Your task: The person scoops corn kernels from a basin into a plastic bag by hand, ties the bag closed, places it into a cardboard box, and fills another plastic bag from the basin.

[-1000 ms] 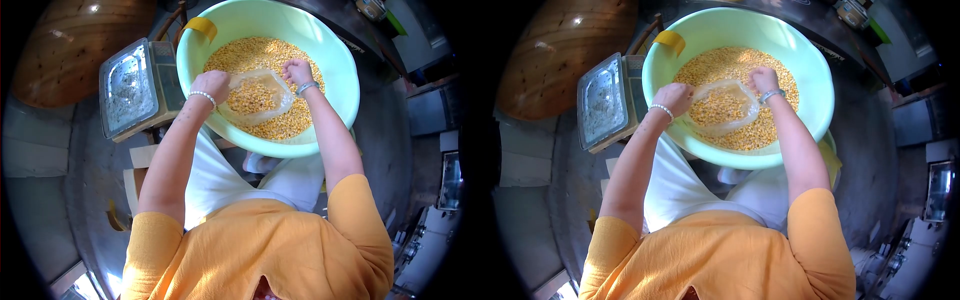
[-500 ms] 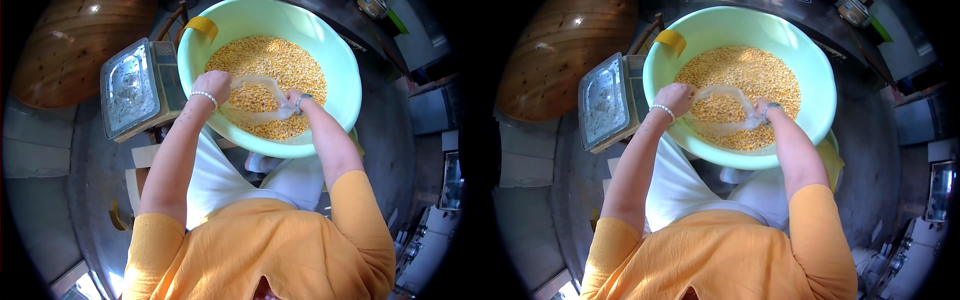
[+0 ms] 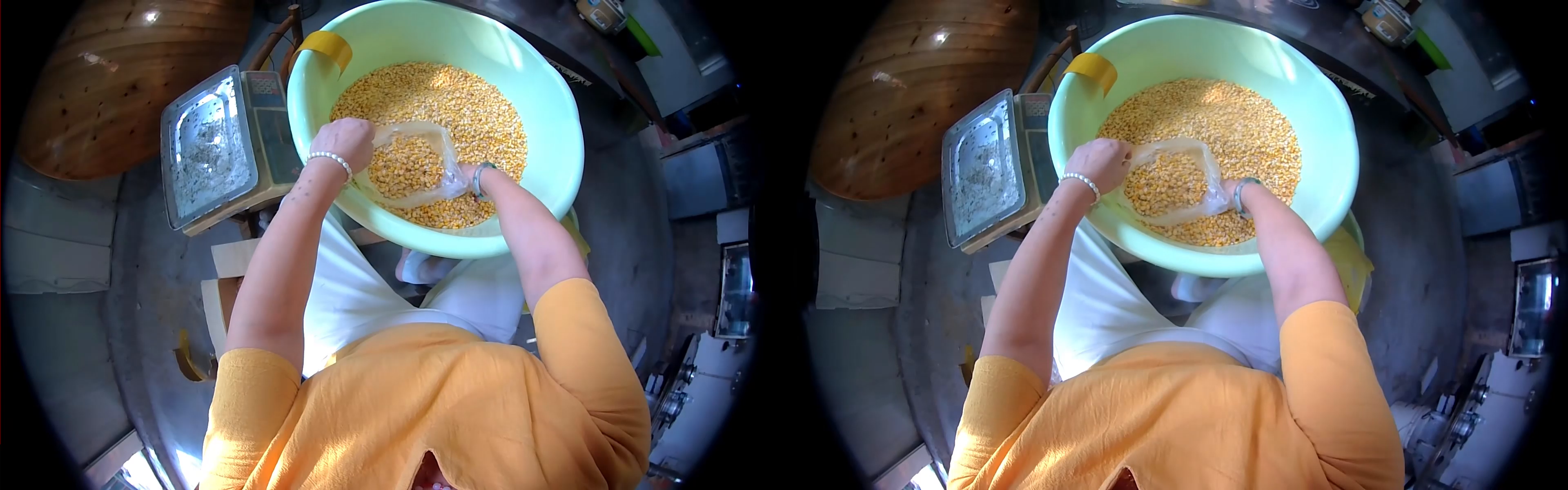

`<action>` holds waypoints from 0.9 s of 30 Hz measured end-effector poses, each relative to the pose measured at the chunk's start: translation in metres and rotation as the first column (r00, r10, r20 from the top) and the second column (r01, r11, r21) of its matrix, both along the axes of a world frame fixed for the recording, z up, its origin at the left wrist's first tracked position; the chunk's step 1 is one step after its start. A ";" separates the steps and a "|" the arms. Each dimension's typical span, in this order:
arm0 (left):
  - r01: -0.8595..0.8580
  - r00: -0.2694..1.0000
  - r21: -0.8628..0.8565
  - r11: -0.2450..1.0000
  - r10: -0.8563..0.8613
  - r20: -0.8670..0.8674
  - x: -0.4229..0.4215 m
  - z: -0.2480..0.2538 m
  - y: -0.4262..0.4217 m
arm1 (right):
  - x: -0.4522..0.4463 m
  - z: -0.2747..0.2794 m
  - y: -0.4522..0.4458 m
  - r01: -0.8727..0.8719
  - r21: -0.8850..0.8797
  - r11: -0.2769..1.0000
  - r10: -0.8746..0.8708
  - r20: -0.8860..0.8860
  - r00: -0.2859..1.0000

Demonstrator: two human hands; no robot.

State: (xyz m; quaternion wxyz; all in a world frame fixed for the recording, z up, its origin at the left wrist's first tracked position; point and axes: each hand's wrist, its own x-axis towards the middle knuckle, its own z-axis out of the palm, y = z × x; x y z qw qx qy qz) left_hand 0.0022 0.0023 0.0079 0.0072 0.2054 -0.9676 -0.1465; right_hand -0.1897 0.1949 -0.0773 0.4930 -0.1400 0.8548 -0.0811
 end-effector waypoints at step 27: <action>-0.010 0.999 0.014 1.000 0.009 0.032 -0.001 0.004 0.001 | -0.051 0.007 -0.018 -0.053 -0.461 0.886 -0.200 -0.483 0.852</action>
